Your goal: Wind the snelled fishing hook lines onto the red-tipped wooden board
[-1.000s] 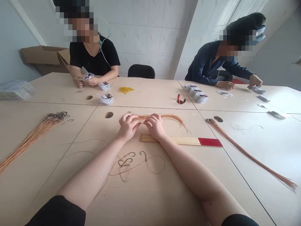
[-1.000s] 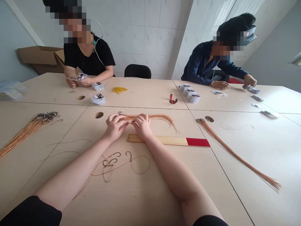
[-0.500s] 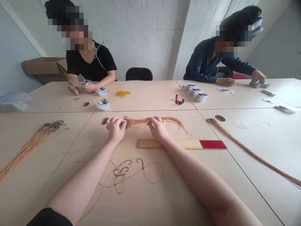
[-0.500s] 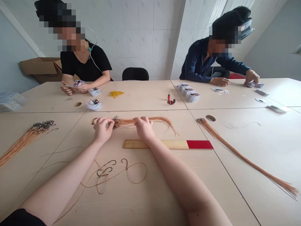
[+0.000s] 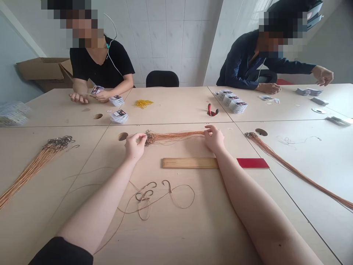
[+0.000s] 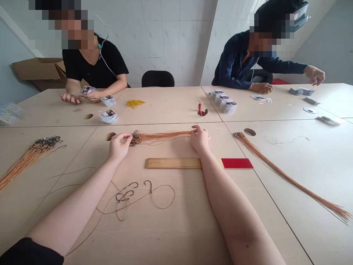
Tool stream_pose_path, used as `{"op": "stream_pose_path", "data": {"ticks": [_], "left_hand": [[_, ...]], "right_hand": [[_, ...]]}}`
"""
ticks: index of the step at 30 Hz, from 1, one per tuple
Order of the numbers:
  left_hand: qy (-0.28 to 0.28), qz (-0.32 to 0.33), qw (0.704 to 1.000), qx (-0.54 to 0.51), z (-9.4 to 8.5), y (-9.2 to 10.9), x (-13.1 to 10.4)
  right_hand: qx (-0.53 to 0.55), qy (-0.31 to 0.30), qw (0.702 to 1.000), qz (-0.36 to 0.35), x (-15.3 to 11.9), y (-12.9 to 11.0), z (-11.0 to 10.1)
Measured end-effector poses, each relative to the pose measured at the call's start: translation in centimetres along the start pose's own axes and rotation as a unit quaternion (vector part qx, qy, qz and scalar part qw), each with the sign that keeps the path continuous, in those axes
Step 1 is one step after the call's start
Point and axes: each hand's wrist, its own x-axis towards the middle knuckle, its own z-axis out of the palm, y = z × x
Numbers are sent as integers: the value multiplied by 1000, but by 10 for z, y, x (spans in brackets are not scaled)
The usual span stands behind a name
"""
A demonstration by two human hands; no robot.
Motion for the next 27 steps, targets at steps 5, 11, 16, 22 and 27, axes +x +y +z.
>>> {"op": "stream_pose_path", "data": {"ticks": [5,11,16,22,27], "left_hand": [[-46,61,997,-19,9,9,-10],[-82,75,990,-87,11,15,-15],[-116,32,982,-143,11,14,-15],[-110,41,985,-124,12,19,-17],[-119,34,987,-99,13,21,-18]], "right_hand": [[-25,-21,999,-34,-7,-5,8],[-43,-35,996,-64,-15,-12,8],[-61,-64,992,-94,-14,-14,5],[-64,-149,971,-175,-36,-67,20],[-81,-230,905,-349,-73,-114,42]]}}
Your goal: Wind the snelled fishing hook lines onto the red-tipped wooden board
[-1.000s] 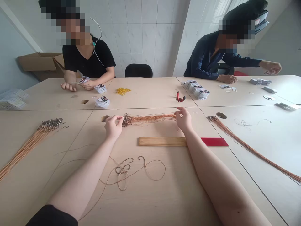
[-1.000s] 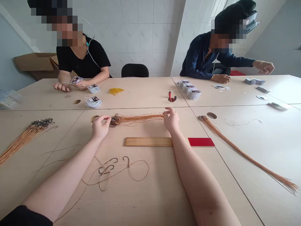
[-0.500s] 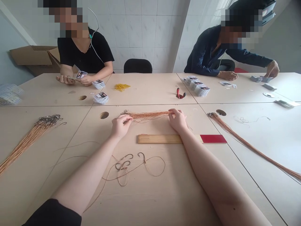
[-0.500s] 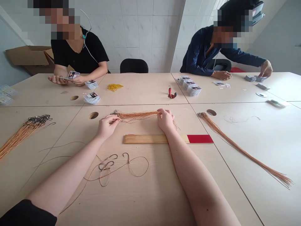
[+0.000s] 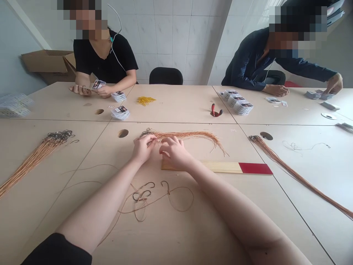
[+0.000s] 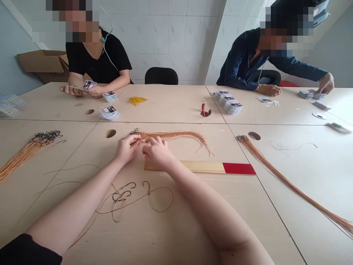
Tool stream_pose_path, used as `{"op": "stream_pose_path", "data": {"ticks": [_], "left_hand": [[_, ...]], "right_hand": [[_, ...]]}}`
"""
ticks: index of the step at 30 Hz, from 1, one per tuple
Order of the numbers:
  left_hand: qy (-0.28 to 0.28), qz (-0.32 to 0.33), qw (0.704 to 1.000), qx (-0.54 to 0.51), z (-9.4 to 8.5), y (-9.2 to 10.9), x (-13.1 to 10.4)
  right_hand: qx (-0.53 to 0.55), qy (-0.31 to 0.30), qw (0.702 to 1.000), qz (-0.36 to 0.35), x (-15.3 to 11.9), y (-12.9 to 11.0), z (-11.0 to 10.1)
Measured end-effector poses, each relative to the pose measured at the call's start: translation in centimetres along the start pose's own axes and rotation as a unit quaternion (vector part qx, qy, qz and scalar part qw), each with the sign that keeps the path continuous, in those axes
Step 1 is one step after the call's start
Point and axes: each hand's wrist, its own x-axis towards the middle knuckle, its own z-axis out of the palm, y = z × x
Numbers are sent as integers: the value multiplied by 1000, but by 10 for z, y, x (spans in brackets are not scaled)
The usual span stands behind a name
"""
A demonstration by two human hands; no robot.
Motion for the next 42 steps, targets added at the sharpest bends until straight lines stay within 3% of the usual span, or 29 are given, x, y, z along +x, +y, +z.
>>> {"op": "stream_pose_path", "data": {"ticks": [3,17,30,36,39,42], "left_hand": [[16,-3,1000,8,1,-1,1],[17,7,1000,-19,2,3,1],[10,-15,1000,-25,2,0,2],[7,-13,1000,-13,1,-1,1],[6,-11,1000,-12,2,-2,2],[8,-6,1000,-10,2,-2,2]], "right_hand": [[-35,-22,999,-19,-4,-8,8],[-47,-27,998,27,-6,9,10],[-76,75,986,125,-23,75,-20],[-71,160,959,224,-34,110,-22],[-51,190,951,238,-31,100,-18],[-20,159,972,173,-20,67,-9]]}}
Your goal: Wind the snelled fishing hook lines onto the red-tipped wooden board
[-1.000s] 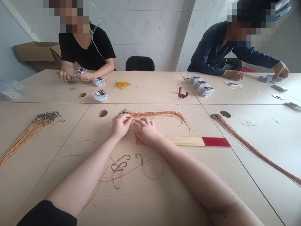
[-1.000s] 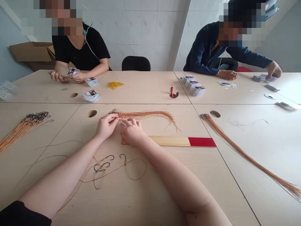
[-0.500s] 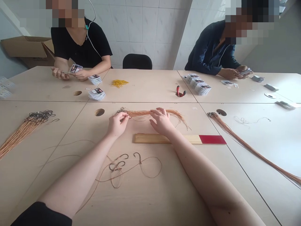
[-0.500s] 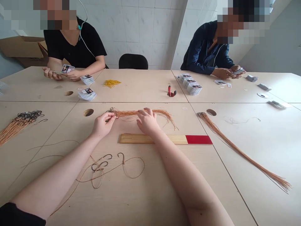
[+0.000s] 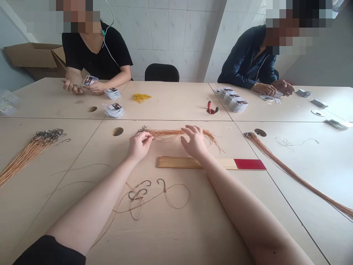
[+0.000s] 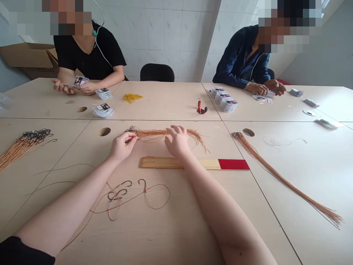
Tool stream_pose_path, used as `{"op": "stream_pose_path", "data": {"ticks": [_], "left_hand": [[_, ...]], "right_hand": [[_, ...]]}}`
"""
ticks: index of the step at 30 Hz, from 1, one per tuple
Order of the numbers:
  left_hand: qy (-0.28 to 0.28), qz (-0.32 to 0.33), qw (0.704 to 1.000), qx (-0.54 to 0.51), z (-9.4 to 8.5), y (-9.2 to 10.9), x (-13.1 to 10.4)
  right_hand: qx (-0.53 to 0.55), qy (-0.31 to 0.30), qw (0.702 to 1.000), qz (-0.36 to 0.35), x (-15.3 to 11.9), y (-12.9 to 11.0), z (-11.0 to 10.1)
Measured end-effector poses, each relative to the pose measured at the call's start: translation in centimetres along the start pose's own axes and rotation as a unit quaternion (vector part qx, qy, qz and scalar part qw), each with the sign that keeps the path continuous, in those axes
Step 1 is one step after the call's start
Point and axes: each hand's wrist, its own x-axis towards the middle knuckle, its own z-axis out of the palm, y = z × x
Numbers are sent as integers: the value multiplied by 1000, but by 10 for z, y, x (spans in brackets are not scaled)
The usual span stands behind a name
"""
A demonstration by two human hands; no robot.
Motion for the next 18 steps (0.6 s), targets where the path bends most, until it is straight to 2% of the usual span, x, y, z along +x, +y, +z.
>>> {"op": "stream_pose_path", "data": {"ticks": [4,7,9,13,16,18], "left_hand": [[1,3,1000,9,1,0,0],[6,8,1000,12,1,-1,-1],[7,8,1000,14,1,-3,0],[6,3,999,37,0,-3,0],[14,19,996,80,-3,1,2],[17,37,994,100,-4,3,3]], "right_hand": [[-13,-90,990,-104,-5,-47,14],[-50,-108,986,-115,-4,-52,17],[-61,-98,988,-103,-1,-38,12],[-57,-56,993,-87,7,11,-8],[-44,0,998,-34,13,46,-20],[-27,17,999,-1,15,60,-24]]}}
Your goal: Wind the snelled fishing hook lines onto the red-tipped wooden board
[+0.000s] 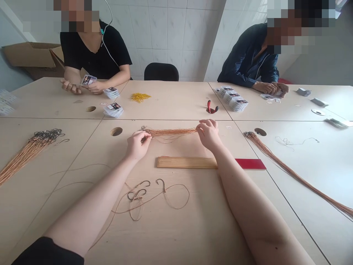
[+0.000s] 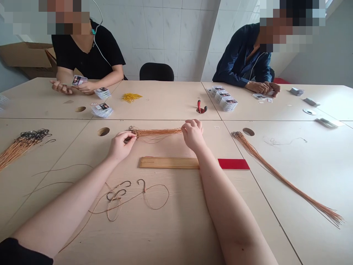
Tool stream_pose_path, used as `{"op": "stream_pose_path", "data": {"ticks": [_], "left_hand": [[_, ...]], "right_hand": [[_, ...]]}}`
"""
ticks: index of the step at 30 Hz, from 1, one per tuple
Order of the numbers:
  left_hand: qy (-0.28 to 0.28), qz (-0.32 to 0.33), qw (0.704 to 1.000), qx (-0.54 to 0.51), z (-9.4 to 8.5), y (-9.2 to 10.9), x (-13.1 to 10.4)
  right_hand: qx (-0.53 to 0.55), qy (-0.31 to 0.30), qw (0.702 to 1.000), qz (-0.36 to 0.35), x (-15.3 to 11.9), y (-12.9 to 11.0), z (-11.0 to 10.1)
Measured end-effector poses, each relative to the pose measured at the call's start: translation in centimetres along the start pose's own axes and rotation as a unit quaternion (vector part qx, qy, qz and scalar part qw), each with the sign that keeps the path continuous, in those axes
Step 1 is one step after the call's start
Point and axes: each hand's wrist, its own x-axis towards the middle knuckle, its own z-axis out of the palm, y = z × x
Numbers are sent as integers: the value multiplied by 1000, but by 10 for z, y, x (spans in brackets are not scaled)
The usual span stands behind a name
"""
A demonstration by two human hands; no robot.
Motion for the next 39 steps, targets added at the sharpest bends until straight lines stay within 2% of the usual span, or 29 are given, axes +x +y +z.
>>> {"op": "stream_pose_path", "data": {"ticks": [3,9,15,17,20,22,26,30,35,39], "left_hand": [[-6,6,1000,19,0,0,1],[-36,-36,997,51,3,-5,-1],[-31,-47,996,75,2,-2,-1],[-33,-48,995,80,1,-2,-1],[-35,-46,995,84,2,-2,-1],[-34,-45,995,84,2,-3,-1],[-27,-45,995,83,2,-3,-1],[-4,-28,997,77,1,-1,1],[16,20,998,59,-1,0,2],[25,18,999,36,-1,1,1]], "right_hand": [[62,-7,998,29,0,5,-1],[177,-51,981,56,0,-8,-3],[301,-76,943,121,4,-15,-13],[276,-80,952,108,5,-15,-20],[190,-74,976,81,6,-10,-33],[130,-61,986,86,8,-3,-42],[37,-11,993,113,9,20,-55],[-45,32,989,138,8,35,-58],[-60,-29,993,100,6,23,-51],[-57,-33,995,80,7,12,-49]]}}
